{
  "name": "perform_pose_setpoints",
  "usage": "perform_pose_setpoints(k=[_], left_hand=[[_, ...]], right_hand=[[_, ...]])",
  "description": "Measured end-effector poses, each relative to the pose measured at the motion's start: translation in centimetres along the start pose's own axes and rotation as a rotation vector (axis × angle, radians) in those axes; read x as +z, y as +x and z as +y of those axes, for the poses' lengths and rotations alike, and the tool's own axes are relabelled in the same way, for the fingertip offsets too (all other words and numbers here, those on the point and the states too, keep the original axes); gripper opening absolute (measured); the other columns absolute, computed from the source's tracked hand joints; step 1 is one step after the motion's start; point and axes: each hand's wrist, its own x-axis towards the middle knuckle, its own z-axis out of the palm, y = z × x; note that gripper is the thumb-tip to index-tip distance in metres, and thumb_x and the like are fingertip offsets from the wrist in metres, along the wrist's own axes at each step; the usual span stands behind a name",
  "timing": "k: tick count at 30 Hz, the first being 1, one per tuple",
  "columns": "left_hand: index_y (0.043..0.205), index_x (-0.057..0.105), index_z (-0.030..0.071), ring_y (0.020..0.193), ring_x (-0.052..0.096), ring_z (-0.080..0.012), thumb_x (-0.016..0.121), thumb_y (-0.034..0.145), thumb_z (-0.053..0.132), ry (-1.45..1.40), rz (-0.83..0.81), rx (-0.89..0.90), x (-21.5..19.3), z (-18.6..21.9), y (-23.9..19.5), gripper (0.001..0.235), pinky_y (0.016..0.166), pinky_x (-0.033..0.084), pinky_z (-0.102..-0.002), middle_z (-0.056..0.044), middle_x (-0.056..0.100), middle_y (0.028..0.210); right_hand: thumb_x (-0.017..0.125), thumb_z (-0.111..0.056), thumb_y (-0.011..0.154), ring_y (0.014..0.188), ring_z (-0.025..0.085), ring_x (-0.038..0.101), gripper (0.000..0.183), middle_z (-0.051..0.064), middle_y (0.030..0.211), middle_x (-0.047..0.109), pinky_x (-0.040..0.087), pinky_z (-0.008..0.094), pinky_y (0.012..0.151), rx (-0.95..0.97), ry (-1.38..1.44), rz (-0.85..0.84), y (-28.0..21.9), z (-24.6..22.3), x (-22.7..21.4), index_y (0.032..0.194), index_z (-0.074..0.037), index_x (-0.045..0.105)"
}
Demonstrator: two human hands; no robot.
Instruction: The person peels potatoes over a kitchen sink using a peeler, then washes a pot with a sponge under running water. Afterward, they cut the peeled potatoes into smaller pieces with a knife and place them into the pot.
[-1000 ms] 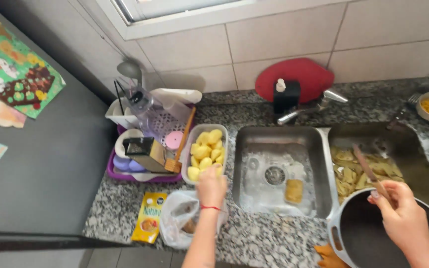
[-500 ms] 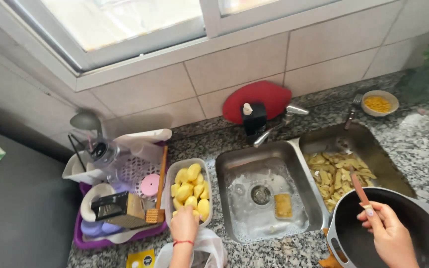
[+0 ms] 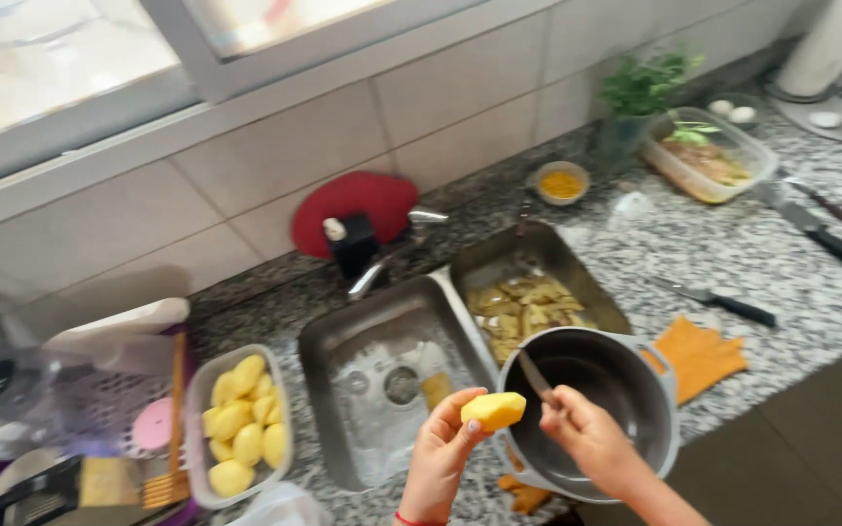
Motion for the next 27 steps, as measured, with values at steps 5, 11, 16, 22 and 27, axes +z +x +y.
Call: perform_pose_setpoints(k=[5, 11, 16, 22, 27], left_hand=[[0.119, 0.058, 0.002, 0.096, 0.066, -0.0213, 0.069, 0.075, 0.027, -0.074, -0.042, -0.094, 5.9, -4.2, 0.0, 0.052, 0.084, 0.053, -0.033, -0.015, 0.068, 0.109], [0.118, 0.058, -0.001, 0.096, 0.063, -0.0181, 0.069, 0.077, 0.023, -0.106, -0.016, -0.043, 9.8, -8.2, -0.1, 0.049, 0.082, 0.049, -0.025, -0.014, 0.066, 0.111], [0.116, 0.058, 0.0, 0.096, 0.063, -0.018, 0.07, 0.077, 0.022, -0.122, 0.006, -0.006, 11.5, -8.2, -0.8, 0.046, 0.086, 0.049, -0.026, -0.014, 0.066, 0.107], [0.114, 0.062, 0.003, 0.096, 0.063, -0.0156, 0.071, 0.076, 0.023, 0.174, 0.042, 0.084, 11.7, -6.5, -1.1, 0.044, 0.082, 0.051, -0.024, -0.009, 0.064, 0.11], [0.108, 0.065, 0.005, 0.086, 0.063, -0.013, 0.071, 0.076, 0.02, 0.235, 0.141, 0.054, 10.0, -7.4, -0.2, 0.036, 0.075, 0.053, -0.024, -0.008, 0.068, 0.098]], right_hand=[[0.07, -0.06, 0.064, 0.05, 0.006, 0.023, 0.058, -0.005, 0.051, 0.028, 0.02, 0.025, 0.047, -0.092, -0.066, -0.01, -1.5, -0.9, -3.9, 0.068, -0.012, 0.038], [0.067, -0.061, 0.068, 0.048, 0.005, 0.028, 0.055, -0.004, 0.055, 0.033, 0.021, 0.025, 0.044, -0.135, -0.159, -0.069, -1.6, 0.6, -7.3, 0.07, -0.012, 0.041], [0.052, -0.056, 0.08, 0.051, 0.008, 0.038, 0.049, -0.002, 0.067, 0.041, 0.028, 0.025, 0.047, -0.226, -0.026, -0.101, -1.9, 2.3, -7.6, 0.069, -0.008, 0.055], [0.043, -0.056, 0.083, 0.053, 0.008, 0.043, 0.047, -0.003, 0.058, 0.048, 0.033, 0.027, 0.049, -0.208, -0.165, -0.099, -2.2, 0.7, -7.1, 0.075, -0.011, 0.056], [0.047, -0.047, 0.086, 0.05, 0.009, 0.044, 0.045, -0.001, 0.053, 0.051, 0.033, 0.027, 0.047, -0.104, -0.127, -0.084, -2.2, 1.1, -6.1, 0.066, -0.008, 0.06]])
